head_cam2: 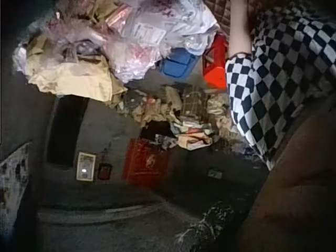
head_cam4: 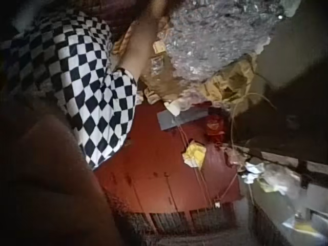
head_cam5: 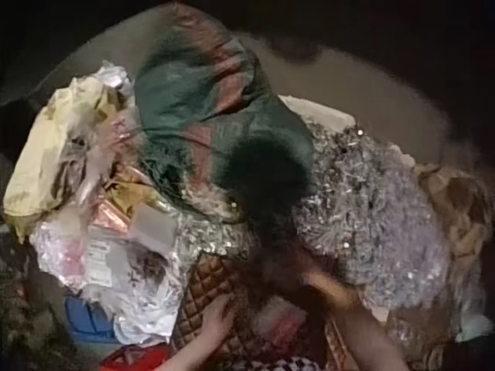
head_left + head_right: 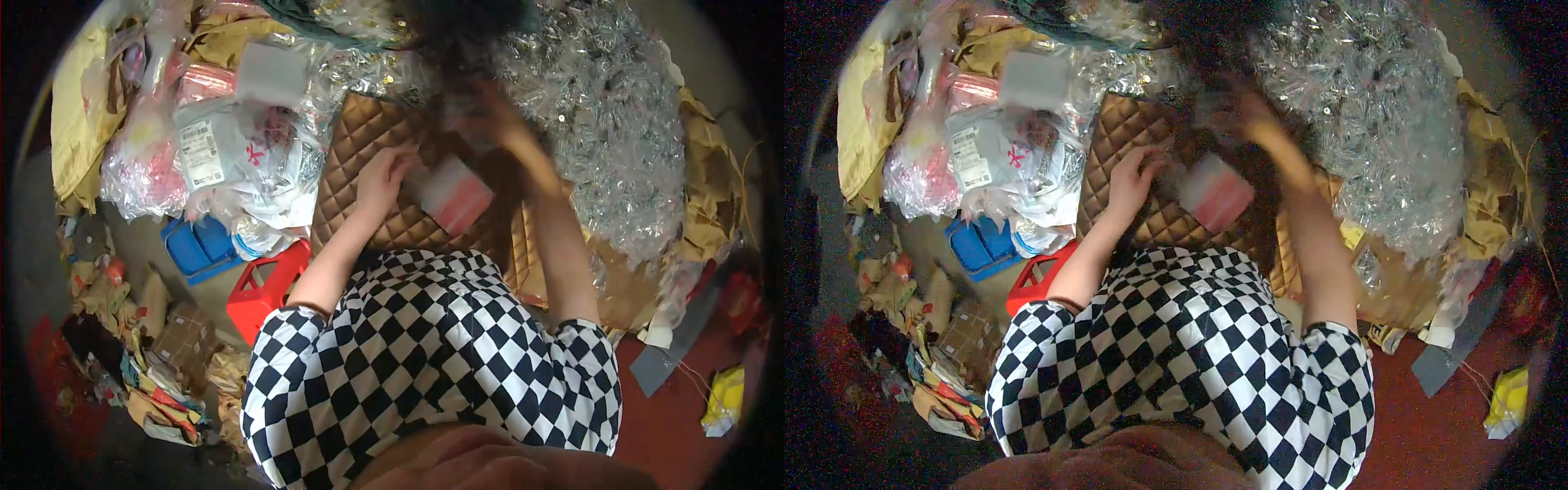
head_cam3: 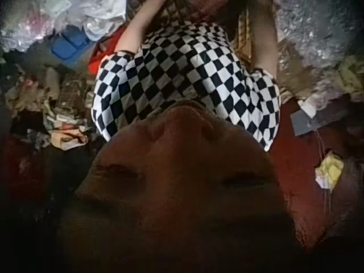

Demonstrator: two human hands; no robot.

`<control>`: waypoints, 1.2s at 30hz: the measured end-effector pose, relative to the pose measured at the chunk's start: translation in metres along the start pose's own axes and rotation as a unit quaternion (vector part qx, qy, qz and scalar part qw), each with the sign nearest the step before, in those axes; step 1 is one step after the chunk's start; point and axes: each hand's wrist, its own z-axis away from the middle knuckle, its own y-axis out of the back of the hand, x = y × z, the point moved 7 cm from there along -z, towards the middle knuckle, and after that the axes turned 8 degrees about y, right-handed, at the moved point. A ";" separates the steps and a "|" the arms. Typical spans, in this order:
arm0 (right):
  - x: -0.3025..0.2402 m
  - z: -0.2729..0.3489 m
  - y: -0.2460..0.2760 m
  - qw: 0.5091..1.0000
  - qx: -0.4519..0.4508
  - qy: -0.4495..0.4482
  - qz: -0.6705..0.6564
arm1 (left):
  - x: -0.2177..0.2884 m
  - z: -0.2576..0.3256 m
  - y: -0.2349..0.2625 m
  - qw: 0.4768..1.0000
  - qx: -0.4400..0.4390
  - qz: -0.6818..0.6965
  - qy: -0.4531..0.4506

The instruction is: Sorting small items and placing them into plastic bags on a workspace.

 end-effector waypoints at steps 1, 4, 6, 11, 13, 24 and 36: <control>-0.007 -0.017 -0.033 0.995 -0.012 0.050 0.086 | 0.005 -0.001 0.003 0.998 -0.016 -0.035 -0.051; -0.010 -0.077 -0.092 0.962 -0.011 0.019 0.271 | 0.015 -0.001 0.021 0.985 -0.029 -0.132 -0.104; -0.009 -0.095 -0.093 0.919 -0.047 -0.062 0.386 | 0.011 0.003 0.029 0.976 -0.020 -0.191 -0.098; 0.040 -0.032 -0.026 0.950 0.136 -0.126 -0.250 | 0.024 0.007 0.069 0.934 0.174 -0.249 -0.188; 0.047 0.015 0.003 0.933 0.170 -0.163 -0.270 | 0.021 0.010 0.072 0.920 0.193 -0.265 -0.214; -0.058 0.162 0.066 0.900 0.292 -0.168 -0.275 | 0.058 0.033 0.000 0.919 -0.118 -0.346 -0.150; -0.184 0.172 -0.013 0.918 -0.226 -0.012 0.325 | 0.124 0.157 -0.057 0.875 -0.285 -0.065 -0.385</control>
